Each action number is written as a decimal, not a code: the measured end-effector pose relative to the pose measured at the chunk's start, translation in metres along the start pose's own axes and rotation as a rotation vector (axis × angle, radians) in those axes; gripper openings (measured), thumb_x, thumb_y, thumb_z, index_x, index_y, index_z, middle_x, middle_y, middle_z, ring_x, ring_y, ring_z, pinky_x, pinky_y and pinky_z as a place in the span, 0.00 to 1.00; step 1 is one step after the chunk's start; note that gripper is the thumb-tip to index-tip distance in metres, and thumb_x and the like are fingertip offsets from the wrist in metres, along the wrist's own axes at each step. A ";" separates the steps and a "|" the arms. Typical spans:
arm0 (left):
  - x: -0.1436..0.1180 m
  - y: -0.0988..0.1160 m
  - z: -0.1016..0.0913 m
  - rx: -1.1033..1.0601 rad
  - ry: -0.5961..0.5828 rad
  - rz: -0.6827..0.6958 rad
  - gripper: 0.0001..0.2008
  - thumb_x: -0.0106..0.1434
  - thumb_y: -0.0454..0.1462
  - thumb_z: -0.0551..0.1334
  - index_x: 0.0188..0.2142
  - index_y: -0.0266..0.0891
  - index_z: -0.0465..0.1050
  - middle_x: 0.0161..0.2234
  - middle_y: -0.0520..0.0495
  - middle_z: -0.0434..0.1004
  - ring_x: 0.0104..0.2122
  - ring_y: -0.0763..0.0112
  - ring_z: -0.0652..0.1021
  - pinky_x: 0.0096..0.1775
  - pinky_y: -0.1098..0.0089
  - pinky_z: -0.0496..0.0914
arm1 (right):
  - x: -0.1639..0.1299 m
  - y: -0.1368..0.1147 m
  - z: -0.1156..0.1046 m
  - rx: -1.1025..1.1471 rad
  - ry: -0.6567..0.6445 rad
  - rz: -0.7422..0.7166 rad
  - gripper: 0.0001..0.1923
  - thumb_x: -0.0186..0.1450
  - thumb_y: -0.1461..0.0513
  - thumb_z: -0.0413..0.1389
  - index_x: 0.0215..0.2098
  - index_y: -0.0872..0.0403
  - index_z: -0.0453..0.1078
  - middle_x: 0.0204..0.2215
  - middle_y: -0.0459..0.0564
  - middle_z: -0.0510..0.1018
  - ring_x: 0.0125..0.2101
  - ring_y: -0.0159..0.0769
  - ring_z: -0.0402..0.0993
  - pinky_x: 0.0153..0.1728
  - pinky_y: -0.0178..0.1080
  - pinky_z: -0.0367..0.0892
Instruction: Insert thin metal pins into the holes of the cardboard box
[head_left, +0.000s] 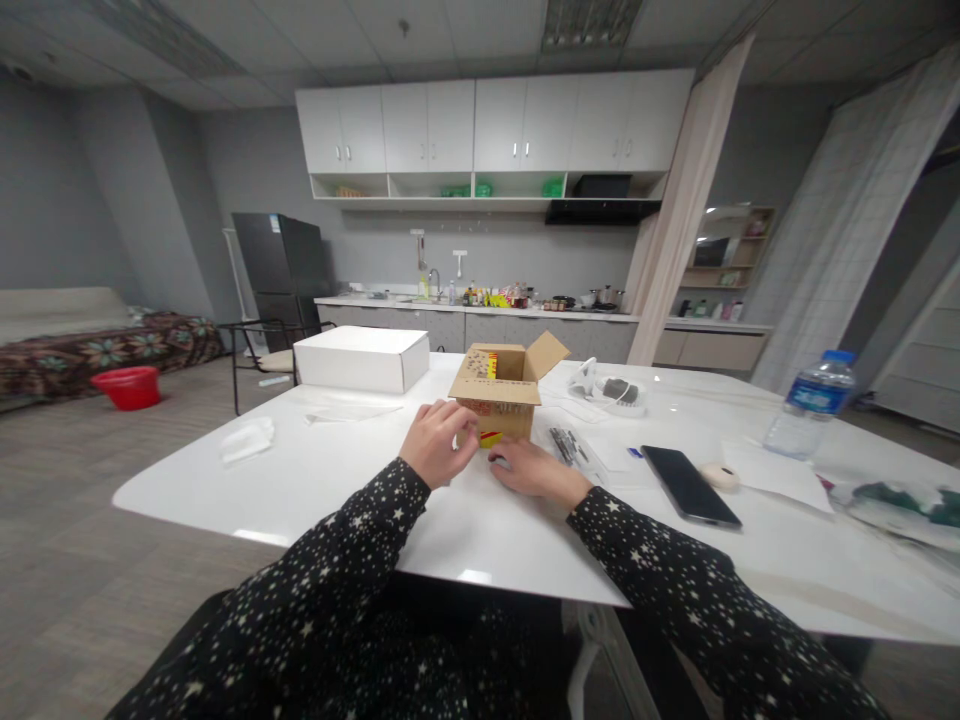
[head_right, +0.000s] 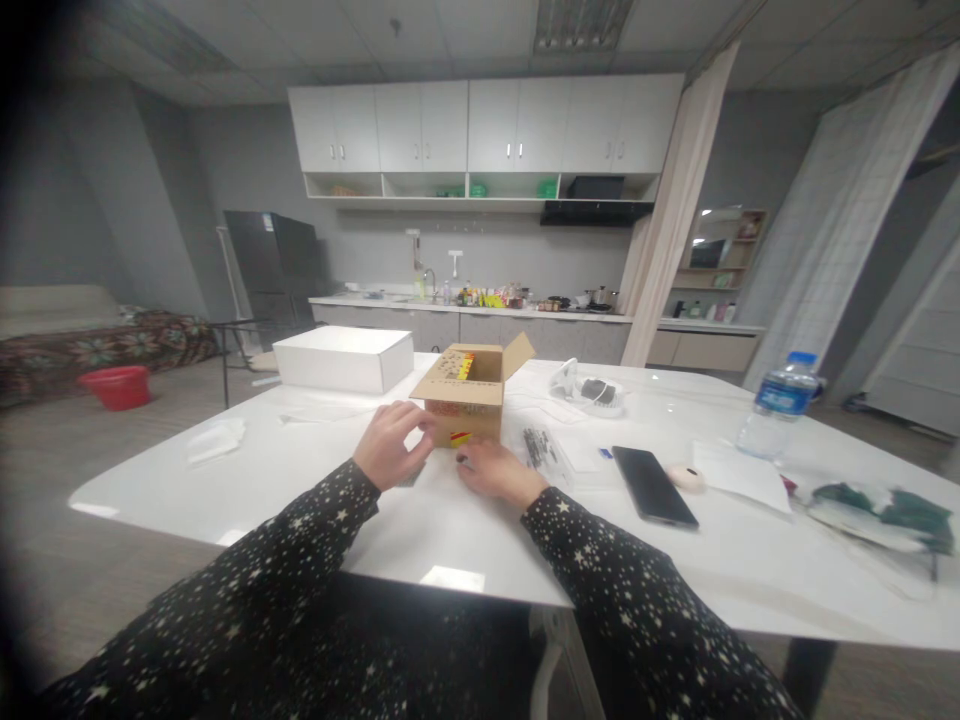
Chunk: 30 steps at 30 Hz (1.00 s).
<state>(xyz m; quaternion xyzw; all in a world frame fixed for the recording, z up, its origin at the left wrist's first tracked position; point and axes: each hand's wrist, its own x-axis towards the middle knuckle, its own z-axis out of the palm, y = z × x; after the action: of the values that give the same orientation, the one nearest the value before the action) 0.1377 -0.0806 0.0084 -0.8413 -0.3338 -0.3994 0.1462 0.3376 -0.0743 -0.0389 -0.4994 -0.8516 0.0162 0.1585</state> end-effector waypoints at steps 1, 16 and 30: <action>0.006 0.002 -0.002 0.008 0.003 0.003 0.05 0.62 0.33 0.56 0.34 0.41 0.71 0.33 0.49 0.77 0.37 0.66 0.73 0.42 0.64 0.64 | 0.000 0.000 0.000 -0.004 0.000 -0.001 0.13 0.66 0.62 0.50 0.44 0.56 0.74 0.42 0.56 0.77 0.44 0.42 0.72 0.47 0.40 0.63; 0.083 0.008 0.000 0.092 -0.093 -0.083 0.09 0.62 0.36 0.56 0.41 0.42 0.72 0.41 0.48 0.78 0.45 0.62 0.74 0.47 0.62 0.65 | 0.001 0.011 -0.006 -0.005 -0.020 0.004 0.14 0.65 0.62 0.50 0.44 0.56 0.74 0.41 0.56 0.77 0.43 0.42 0.72 0.46 0.40 0.63; 0.106 0.000 0.014 0.123 -0.394 -0.107 0.16 0.62 0.32 0.55 0.48 0.46 0.69 0.45 0.52 0.80 0.47 0.63 0.76 0.48 0.63 0.69 | -0.003 0.004 -0.008 0.000 -0.024 0.007 0.14 0.65 0.61 0.50 0.45 0.56 0.74 0.42 0.57 0.77 0.44 0.43 0.72 0.46 0.40 0.64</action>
<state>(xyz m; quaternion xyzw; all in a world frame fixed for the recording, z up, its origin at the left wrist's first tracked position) 0.1943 -0.0262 0.0812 -0.8737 -0.4236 -0.2135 0.1079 0.3442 -0.0759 -0.0322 -0.5023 -0.8516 0.0227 0.1483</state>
